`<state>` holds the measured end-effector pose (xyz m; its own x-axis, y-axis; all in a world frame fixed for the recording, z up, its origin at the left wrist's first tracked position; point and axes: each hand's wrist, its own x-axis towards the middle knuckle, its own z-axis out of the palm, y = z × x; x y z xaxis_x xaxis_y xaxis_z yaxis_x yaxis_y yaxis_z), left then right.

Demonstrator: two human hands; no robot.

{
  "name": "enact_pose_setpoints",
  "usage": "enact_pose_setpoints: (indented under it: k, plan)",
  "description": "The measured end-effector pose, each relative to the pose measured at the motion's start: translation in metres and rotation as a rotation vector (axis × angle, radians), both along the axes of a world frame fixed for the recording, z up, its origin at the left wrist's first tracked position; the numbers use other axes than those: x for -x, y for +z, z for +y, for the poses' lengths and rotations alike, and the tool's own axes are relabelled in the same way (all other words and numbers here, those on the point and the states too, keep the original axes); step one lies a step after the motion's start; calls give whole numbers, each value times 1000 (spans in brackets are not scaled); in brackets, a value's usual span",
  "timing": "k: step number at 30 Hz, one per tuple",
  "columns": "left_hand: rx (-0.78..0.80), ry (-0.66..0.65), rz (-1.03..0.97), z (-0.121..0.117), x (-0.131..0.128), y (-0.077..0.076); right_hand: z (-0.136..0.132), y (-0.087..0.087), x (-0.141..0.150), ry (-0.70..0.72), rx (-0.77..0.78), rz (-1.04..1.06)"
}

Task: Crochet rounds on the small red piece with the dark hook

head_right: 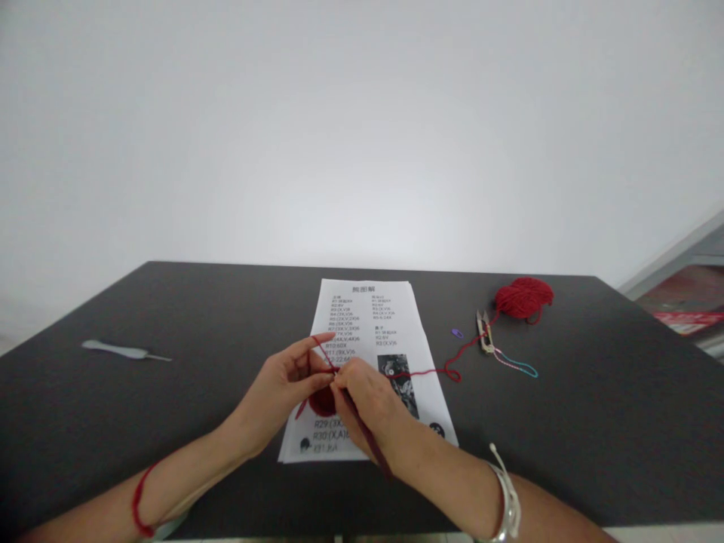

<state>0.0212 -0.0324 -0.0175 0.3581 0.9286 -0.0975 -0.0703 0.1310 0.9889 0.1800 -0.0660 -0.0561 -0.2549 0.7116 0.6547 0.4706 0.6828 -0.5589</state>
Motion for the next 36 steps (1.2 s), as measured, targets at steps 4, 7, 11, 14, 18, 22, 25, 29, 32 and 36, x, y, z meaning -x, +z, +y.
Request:
enact_pose_setpoints:
  k: [4, 7, 11, 14, 18, 22, 25, 29, 32, 36]
  plan:
    - [270, -172, -130, 6, 5, -3, 4, 11, -7, 170, -237, -332]
    - [394, -189, -184, 7, 4, -3, 2, 21, -4, 53, -418, -488]
    - [195, -34, -84, 1, -3, 1, -4, 22, 5, -144, -401, -503]
    - [24, 19, -31, -2, -4, 3, -6, 14, 6, -81, -328, -384]
    - [-182, 47, 63, 0, 1, 0, -8, 3, 2, -26, -120, -106]
    - [-353, 78, 183, 0, 4, -1, -10, 3, 3, -49, 64, 179]
    - [-438, 107, 230, -2, 5, 0, -9, 11, 7, -49, 296, 470]
    - [-444, 112, 260, -3, 6, 1, -5, 22, 8, 72, 669, 826]
    - [-408, 102, 231, -1, 7, 0, -5, 24, 3, 47, 644, 684]
    - [-372, 105, 237, 1, 7, 1, -7, 20, -9, 70, 257, 162]
